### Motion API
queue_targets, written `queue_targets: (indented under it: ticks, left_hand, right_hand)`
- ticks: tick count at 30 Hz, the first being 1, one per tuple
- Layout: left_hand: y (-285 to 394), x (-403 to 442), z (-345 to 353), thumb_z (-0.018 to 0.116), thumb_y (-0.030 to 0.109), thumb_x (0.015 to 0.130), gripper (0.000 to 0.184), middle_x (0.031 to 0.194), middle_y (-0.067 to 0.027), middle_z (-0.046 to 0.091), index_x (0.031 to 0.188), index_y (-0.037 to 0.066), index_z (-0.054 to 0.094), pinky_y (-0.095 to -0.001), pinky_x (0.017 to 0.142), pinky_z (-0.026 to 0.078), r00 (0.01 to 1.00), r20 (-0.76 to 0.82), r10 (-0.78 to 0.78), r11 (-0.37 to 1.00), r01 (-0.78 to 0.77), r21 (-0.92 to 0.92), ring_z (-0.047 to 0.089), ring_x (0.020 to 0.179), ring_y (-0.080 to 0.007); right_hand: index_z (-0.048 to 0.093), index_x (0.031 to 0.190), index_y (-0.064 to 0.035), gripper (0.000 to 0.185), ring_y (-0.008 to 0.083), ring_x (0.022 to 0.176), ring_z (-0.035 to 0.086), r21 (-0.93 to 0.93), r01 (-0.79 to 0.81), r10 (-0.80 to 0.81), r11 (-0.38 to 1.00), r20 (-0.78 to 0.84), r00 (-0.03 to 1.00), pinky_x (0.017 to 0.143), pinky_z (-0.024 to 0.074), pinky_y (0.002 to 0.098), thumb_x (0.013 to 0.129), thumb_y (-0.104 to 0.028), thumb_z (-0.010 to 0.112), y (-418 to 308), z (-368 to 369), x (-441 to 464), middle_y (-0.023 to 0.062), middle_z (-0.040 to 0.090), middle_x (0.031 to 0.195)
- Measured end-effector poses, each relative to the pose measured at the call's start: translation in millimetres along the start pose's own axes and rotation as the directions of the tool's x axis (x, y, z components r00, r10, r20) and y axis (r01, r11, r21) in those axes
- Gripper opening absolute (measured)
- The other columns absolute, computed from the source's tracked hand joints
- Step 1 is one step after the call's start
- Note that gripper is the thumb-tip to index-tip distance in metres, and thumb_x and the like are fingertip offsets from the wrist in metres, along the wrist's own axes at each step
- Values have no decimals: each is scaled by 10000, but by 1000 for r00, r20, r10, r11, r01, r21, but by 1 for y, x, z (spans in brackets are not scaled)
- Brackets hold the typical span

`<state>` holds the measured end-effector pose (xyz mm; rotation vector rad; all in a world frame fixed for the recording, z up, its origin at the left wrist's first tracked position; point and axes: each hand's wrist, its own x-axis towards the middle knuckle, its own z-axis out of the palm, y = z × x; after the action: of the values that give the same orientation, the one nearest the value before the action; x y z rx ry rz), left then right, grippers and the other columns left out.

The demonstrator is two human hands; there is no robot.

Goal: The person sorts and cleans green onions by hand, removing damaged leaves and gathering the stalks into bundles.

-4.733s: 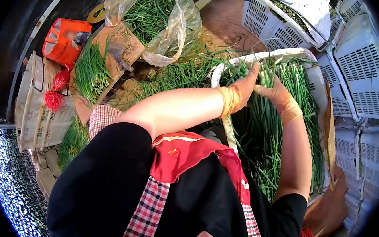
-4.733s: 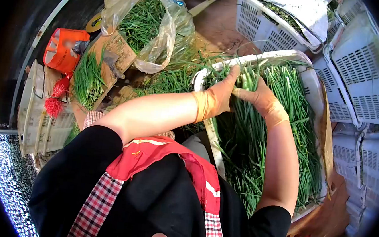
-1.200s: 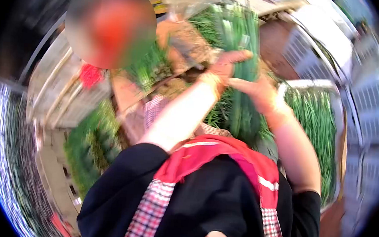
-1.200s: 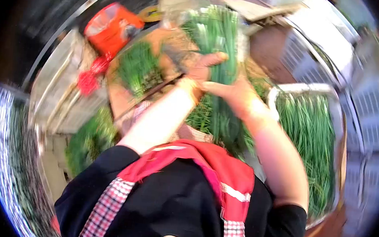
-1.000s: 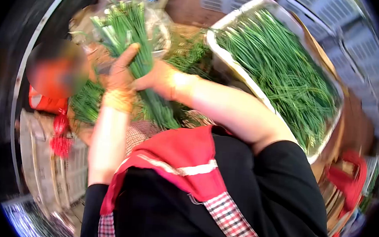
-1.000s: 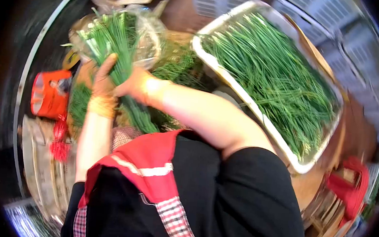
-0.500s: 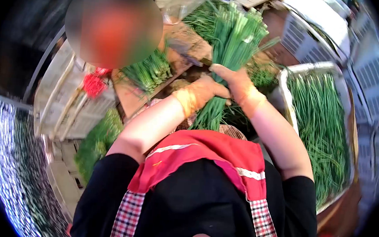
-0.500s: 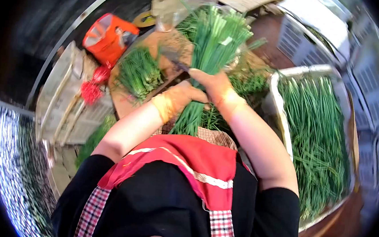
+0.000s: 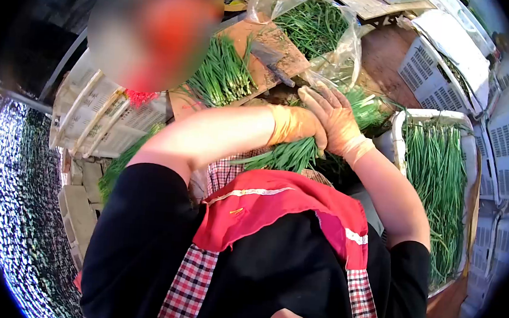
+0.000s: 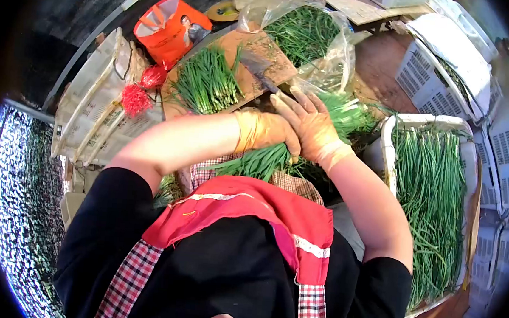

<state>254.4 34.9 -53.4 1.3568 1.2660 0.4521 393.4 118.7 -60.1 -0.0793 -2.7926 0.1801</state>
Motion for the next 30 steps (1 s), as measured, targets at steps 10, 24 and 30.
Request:
queue_targets:
  ticks: [10, 24, 30]
  left_hand:
    - [40, 0, -119, 444, 772, 732, 908, 609, -147, 573, 1176, -15, 528, -234, 435, 348, 996, -49, 80, 675, -91, -732, 491, 454, -152]
    - [-70, 33, -270, 886, 274, 456, 1358, 1308, -206, 445, 1424, 36, -37, -332, 1009, 360, 290, -812, 505, 848, -340, 406, 438, 1218, -286]
    - [-138, 33, -294, 884, 238, 491, 1285, 1346, -172, 411, 1425, 40, 24, -336, 1016, 359, 323, -831, 453, 868, -371, 329, 430, 1218, -262]
  right_hand:
    - [573, 1093, -26, 392, 177, 936, 580, 987, 76, 554, 144, -144, 820, 868, 453, 333, 706, -18, 629, 81, -5, 48, 66, 602, 1052]
    - [556, 1095, 37, 525, 175, 885, 604, 898, 88, 618, 431, -365, 697, 824, 459, 280, 657, -127, 793, 104, 52, 312, 85, 637, 1026]
    - [551, 1117, 2, 507, 152, 889, 605, 991, -113, 499, 75, 61, 865, 782, 511, 271, 666, -51, 778, 103, 95, 319, 80, 617, 1044]
